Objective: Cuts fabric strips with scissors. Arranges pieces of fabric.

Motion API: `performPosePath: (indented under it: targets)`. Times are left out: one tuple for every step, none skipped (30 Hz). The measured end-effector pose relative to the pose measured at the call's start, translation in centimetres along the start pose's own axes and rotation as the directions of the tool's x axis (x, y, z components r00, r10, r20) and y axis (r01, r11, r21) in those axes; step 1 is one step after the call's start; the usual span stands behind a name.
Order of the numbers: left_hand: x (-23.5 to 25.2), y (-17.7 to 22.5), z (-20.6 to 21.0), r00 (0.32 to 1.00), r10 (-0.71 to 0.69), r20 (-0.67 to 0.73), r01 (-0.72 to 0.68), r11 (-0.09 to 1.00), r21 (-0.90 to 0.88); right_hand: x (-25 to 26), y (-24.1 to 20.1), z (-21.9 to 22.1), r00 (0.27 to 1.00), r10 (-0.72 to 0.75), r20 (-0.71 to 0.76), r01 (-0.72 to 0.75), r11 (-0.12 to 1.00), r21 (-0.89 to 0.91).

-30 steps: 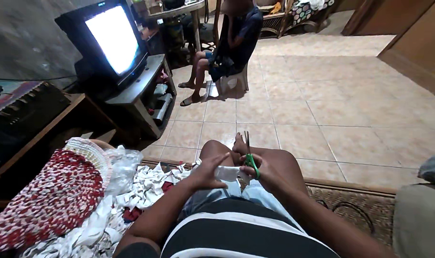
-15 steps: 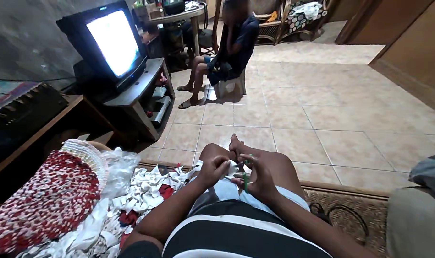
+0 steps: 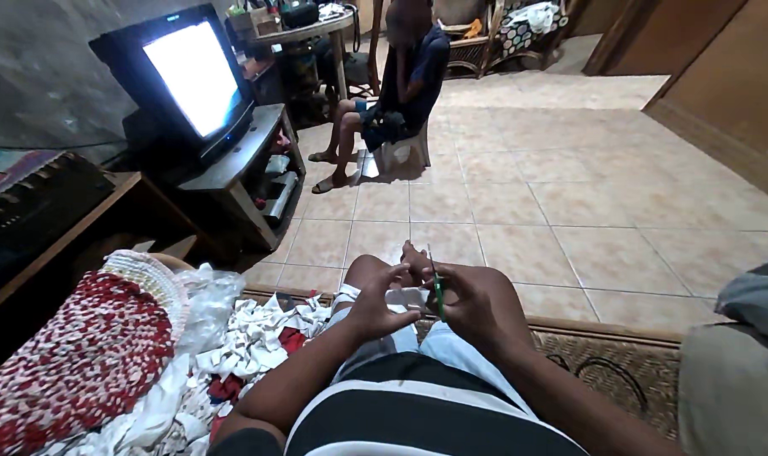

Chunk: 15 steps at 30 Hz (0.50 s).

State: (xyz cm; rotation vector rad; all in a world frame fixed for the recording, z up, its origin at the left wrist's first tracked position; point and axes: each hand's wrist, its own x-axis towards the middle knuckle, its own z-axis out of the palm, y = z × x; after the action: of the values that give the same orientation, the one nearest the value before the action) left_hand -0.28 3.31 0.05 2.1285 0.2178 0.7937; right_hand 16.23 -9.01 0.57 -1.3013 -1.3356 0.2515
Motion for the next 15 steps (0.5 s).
performPosePath:
  targets:
    - [0.0,0.1,0.3,0.994,0.092,-0.063,-0.087,0.993,0.086,0.4,-0.6,-0.2,0.998,0.020,0.052,-0.019,1.000,-0.025]
    - [0.1,0.5,0.5,0.980,0.168,-0.107,-0.149,0.974,0.170,0.8,-1.4,-0.5,0.995,0.038,0.097,-0.032,0.998,-0.060]
    - [0.2,1.0,0.6,0.966,0.225,-0.131,-0.188,0.951,0.246,1.1,-2.2,-0.6,0.989,0.059,0.135,-0.045,0.994,-0.103]
    - [0.3,1.5,0.7,0.956,0.256,-0.140,-0.205,0.931,0.302,1.5,-3.1,-0.8,0.983,0.076,0.165,-0.052,0.988,-0.145]
    - [0.3,2.0,0.7,0.954,0.263,-0.146,-0.202,0.920,0.335,2.0,-4.0,-0.9,0.980,0.081,0.181,-0.048,0.982,-0.181]
    - [0.3,2.4,0.6,0.954,0.253,-0.159,-0.185,0.918,0.351,2.3,-4.6,-0.9,0.979,0.079,0.188,-0.039,0.977,-0.209]
    - [0.3,2.6,0.4,0.955,0.242,-0.174,-0.168,0.919,0.357,2.7,-5.3,-1.0,0.979,0.078,0.188,-0.036,0.975,-0.220]
    - [0.4,2.7,0.1,0.955,0.233,-0.184,-0.157,0.922,0.353,3.0,-5.7,-1.0,0.982,0.069,0.176,-0.029,0.975,-0.218]
    - [0.5,2.6,-0.4,0.958,0.225,-0.180,-0.158,0.932,0.326,3.4,-6.1,-1.1,0.985,0.058,0.162,-0.025,0.980,-0.199]
    - [0.6,2.3,-1.1,0.962,0.215,-0.167,-0.163,0.946,0.279,3.8,-6.3,-1.3,0.988,0.038,0.152,-0.013,0.986,-0.167]
    - [0.7,2.0,-1.8,0.971,0.192,-0.140,-0.161,0.966,0.204,4.2,-6.4,-1.5,0.990,0.008,0.139,0.010,0.991,-0.132]
    - [0.8,1.8,-2.5,0.982,0.155,-0.111,-0.141,0.983,0.121,4.7,-6.5,-1.7,0.992,-0.024,0.125,0.038,0.993,-0.108]
    - [0.9,1.8,-3.2,0.990,0.111,-0.084,-0.107,0.993,0.049,5.1,-6.6,-2.1,0.992,-0.057,0.114,0.067,0.994,-0.089]
    - [1.0,2.0,-3.8,0.995,0.071,-0.066,-0.072,0.997,-0.006,5.6,-6.7,-2.5,0.991,-0.072,0.110,0.081,0.994,-0.079]
    - [1.0,2.2,-4.4,0.998,0.038,-0.057,-0.041,0.998,-0.051,6.1,-7.0,-2.9,0.990,-0.069,0.123,0.077,0.995,-0.063]
